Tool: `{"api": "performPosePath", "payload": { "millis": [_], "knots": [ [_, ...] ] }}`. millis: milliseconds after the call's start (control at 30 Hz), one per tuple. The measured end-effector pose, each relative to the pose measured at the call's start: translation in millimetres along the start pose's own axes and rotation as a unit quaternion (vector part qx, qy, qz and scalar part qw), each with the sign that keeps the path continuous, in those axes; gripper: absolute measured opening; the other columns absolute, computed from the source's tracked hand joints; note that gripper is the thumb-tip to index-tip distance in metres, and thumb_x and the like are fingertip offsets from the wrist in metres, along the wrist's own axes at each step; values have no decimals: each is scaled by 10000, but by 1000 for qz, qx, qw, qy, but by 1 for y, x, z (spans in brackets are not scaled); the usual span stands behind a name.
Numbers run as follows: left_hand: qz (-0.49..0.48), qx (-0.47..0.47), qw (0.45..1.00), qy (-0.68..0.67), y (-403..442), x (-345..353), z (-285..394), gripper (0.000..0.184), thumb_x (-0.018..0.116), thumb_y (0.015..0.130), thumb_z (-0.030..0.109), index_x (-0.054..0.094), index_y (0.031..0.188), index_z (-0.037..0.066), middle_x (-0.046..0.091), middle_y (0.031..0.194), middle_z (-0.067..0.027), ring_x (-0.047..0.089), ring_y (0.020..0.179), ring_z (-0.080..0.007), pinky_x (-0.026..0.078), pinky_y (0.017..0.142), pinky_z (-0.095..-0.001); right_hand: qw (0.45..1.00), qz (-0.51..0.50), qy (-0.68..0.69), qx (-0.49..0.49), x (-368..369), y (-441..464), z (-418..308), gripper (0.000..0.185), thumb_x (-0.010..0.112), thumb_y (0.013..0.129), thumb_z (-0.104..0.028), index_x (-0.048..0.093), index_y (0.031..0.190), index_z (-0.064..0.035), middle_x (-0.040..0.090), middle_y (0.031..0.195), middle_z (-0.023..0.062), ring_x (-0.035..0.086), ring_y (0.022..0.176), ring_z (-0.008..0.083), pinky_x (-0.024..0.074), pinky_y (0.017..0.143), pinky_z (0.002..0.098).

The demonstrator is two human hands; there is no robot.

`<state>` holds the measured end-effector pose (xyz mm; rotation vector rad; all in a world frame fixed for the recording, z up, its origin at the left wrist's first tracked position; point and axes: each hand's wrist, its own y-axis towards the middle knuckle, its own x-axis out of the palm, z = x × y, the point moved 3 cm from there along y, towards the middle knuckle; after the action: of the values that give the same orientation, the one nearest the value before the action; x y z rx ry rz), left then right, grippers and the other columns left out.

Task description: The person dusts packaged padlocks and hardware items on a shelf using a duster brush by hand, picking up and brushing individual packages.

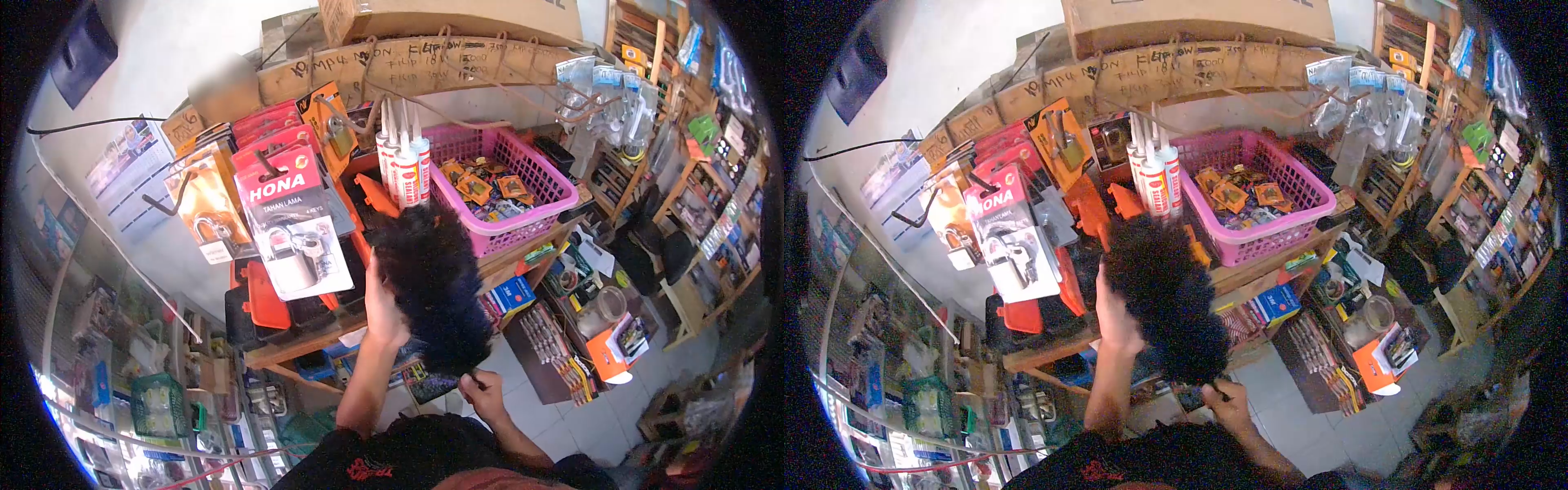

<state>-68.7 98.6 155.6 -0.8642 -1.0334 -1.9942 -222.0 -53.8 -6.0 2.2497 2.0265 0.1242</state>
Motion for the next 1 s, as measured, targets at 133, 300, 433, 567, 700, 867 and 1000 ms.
{"api": "performPosePath", "payload": {
  "millis": [133,300,433,567,700,867,1000],
  "knots": [
    [108,-34,944,309,1,-12,5,596,298,986,503,421,1378,72,495,1360,-175,478,1261,-322,354,1081,-447,998,-2,-51,-41,-10,6,-2,451,615,926,-269,471,570,-34,480,523,9,432,469,82,322,437,264],
    [-131,-30,988,-82,11,14,-2,546,324,986,471,440,1352,83,530,1321,-143,512,1224,-294,364,1076,-429,998,-33,-50,-9,-7,10,-23,416,610,911,-198,464,559,-31,495,517,19,449,477,85,321,448,272],
    [-79,-22,972,-220,-4,8,-9,616,304,967,542,468,1322,66,506,1344,-152,490,1244,-313,348,1082,-477,999,7,-16,-34,-10,19,-22,373,657,894,-233,488,653,-4,449,558,5,399,545,85,322,481,301],
    [-107,-54,976,-184,10,17,3,787,325,909,656,425,1370,26,475,1346,-244,466,1245,-402,330,1082,-527,998,14,-55,-29,0,6,47,498,629,908,-277,448,508,-41,442,461,12,423,439,94,307,425,286],
    [-154,-49,968,-194,11,33,7,658,346,943,567,473,1331,51,536,1287,-187,510,1198,-381,385,1038,-525,995,21,-86,-50,0,-2,66,532,600,928,-327,444,509,-39,444,470,9,421,438,96,291,414,290],
    [175,36,983,31,7,19,2,576,355,972,518,527,1299,77,548,1313,-136,534,1190,-313,376,1061,-473,998,63,18,16,9,7,36,493,626,907,-267,459,510,-26,440,472,18,405,436,102,286,422,309],
    [-151,-81,983,-67,27,-7,5,858,337,865,710,405,1370,20,449,1329,-315,470,1229,-433,341,1071,-536,993,32,-83,-74,5,1,33,442,649,873,-199,462,515,-19,439,468,49,403,427,123,294,432,324]
  ]
}}
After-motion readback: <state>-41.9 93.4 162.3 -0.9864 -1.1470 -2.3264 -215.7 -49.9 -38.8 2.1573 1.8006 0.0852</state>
